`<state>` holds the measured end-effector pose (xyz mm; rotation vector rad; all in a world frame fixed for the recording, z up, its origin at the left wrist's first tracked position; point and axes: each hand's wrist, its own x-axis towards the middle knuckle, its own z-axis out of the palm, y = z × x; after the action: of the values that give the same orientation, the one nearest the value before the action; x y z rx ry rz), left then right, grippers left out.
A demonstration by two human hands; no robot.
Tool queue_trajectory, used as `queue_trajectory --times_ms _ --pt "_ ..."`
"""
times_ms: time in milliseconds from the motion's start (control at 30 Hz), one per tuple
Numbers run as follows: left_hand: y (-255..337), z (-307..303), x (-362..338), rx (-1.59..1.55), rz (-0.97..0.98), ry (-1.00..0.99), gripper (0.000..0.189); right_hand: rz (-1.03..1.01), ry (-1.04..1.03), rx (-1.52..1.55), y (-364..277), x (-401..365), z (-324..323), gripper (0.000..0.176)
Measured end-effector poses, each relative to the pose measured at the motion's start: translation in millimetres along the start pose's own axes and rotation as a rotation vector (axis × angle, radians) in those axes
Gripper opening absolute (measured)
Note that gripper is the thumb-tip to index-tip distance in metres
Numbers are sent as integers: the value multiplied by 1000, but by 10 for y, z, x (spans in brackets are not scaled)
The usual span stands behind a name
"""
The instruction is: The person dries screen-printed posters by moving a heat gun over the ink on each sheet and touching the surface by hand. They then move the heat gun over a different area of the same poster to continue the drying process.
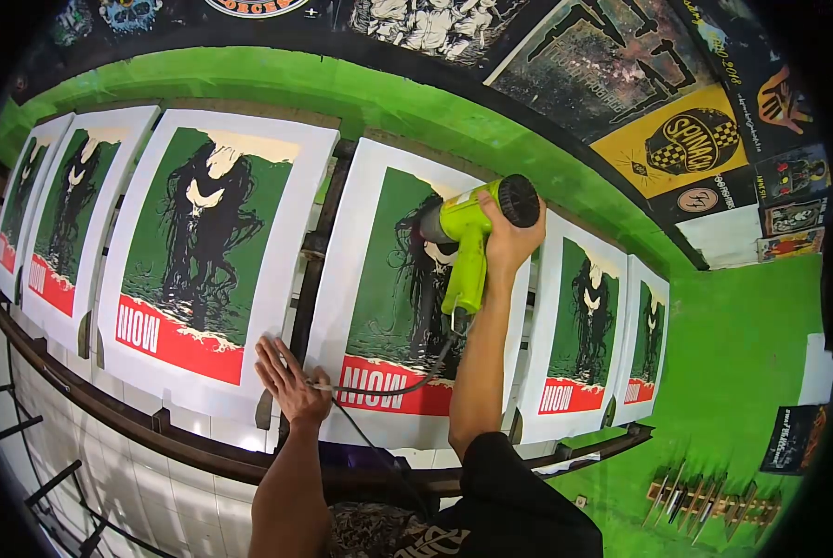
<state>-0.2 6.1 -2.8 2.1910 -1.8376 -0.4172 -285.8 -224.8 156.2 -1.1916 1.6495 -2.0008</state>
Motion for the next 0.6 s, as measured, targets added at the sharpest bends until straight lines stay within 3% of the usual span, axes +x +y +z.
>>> queue_trajectory --times_ms 67,300,367,467,600 --pt "0 -3 4 4 4 4 95 -78 75 -96 84 2 52 54" --pt "24 -17 0 11 -3 -10 96 -28 28 1 -18 10 74 53" --pt "3 -23 17 13 7 2 96 -106 57 -180 62 17 89 54" --pt "6 -7 1 13 -1 -5 96 15 9 -53 72 51 62 62" --pt "7 -7 8 15 -8 -15 97 -37 56 -109 115 36 137 63"
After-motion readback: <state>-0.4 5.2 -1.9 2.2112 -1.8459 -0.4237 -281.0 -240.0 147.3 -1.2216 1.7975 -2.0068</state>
